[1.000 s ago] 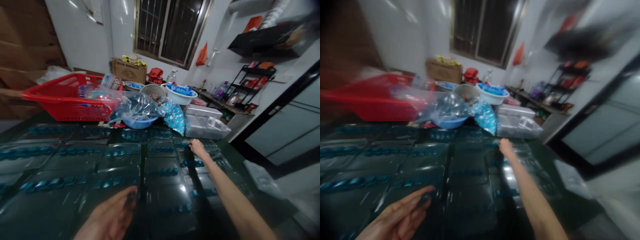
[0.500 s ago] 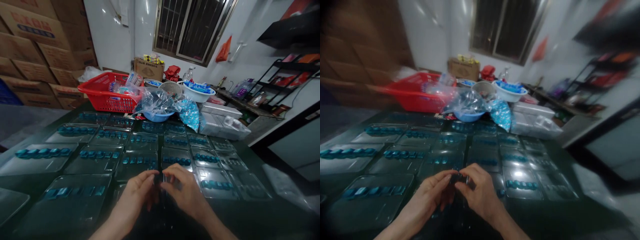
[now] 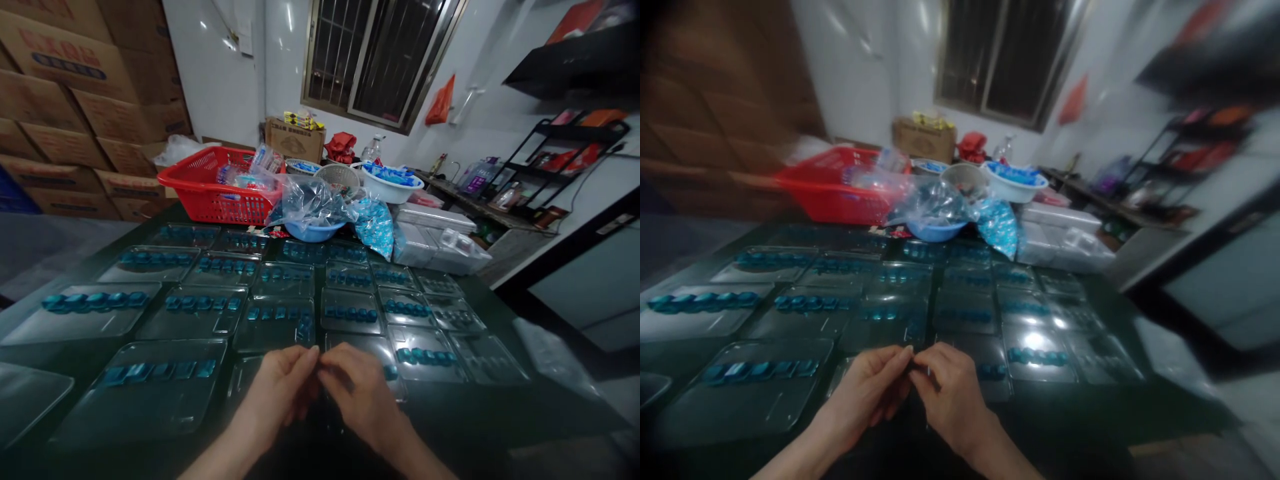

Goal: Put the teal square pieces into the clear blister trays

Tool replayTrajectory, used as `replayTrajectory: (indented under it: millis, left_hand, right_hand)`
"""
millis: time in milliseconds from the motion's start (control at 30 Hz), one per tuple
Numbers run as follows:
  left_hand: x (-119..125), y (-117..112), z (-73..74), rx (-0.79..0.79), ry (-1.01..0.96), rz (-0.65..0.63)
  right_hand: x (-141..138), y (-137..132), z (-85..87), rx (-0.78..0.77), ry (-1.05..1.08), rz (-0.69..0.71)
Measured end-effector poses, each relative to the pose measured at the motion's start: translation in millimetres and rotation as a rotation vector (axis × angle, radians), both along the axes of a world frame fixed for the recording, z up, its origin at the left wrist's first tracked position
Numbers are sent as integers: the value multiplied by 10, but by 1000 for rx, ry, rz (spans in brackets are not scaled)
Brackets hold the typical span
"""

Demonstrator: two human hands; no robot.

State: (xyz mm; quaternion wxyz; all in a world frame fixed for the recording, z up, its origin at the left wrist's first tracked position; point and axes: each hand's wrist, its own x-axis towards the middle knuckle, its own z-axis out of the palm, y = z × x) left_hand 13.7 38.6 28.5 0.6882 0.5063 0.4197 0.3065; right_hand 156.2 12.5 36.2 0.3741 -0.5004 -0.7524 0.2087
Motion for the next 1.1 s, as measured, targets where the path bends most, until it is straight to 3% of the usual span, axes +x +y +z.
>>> replayTrajectory:
  millis: [233, 400, 467, 500, 667, 833, 1100]
  left_hand:
    - [-9, -39, -36, 98, 52, -83]
    - [-25, -92, 23, 470, 223, -78]
    - [-20, -85, 26, 532, 229, -53]
    - [-15, -73, 17, 479, 195, -47]
    - [20, 13, -50, -81, -185, -36]
    - [53, 21, -50, -171, -325, -43]
    - [113, 38, -111, -305, -320, -105]
  right_hand:
    - [-10, -50, -28, -17, 46, -58]
    - [-72, -80, -91, -20, 87, -152]
    - [-115, -95, -118, 11, 85, -165]
    - [-134, -104, -126, 35, 76, -157]
    - [-123, -152, -86, 108, 147, -80]
    - [18, -159, -22, 8, 268, -88]
    - [174, -156, 4, -61, 279, -37]
